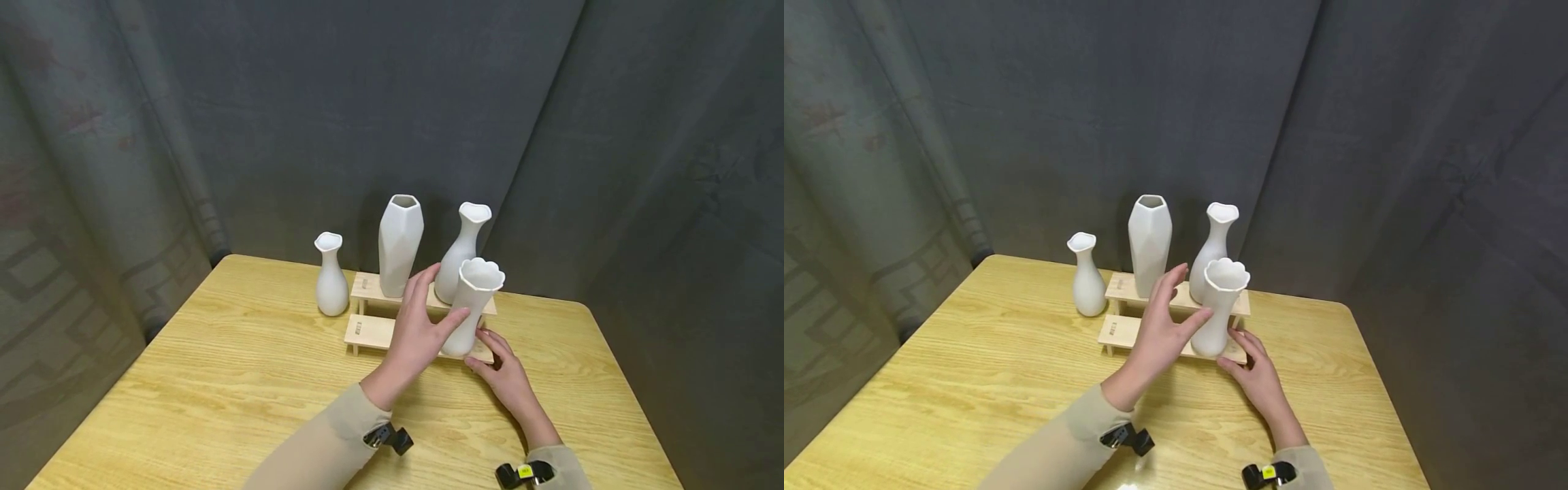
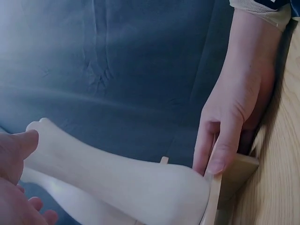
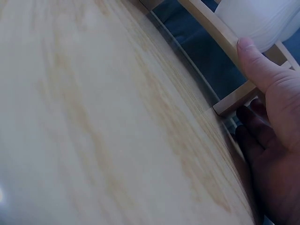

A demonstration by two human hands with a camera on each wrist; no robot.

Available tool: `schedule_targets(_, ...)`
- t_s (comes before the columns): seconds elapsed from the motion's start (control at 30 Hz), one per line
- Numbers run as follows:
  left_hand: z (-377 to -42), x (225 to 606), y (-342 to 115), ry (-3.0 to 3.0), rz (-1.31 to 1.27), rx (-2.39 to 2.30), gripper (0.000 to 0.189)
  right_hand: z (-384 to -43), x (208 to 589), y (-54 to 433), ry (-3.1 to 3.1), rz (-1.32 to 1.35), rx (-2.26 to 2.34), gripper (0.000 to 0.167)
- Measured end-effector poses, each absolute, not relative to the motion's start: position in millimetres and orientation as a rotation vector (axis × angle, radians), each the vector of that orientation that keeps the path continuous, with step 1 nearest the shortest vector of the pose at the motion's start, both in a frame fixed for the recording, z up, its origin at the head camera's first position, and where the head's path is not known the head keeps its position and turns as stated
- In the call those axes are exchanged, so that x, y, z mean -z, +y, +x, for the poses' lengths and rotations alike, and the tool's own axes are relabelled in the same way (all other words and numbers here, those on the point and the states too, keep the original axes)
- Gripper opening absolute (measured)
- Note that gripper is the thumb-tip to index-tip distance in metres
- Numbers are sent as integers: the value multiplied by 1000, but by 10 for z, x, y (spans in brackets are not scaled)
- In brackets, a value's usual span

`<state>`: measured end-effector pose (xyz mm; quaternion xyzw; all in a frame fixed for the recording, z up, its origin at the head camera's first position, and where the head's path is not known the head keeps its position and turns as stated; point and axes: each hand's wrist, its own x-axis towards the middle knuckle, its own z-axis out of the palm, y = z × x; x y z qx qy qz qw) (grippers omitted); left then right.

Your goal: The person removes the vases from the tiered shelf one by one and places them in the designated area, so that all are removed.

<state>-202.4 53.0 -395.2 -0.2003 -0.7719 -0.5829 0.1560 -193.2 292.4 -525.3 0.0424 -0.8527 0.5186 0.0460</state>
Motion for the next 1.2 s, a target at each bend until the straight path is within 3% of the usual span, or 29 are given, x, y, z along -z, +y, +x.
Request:
schedule_targets(0.43,-2132,4066,841,-2261,-538,1676,85,-1931,5246,2913,-2602,132,-1602,75)
schedule_targets(1.2,-2142,4082,930,-2261,-464,1640,73,-1921,5244,2908,-2585,146,-1596,75)
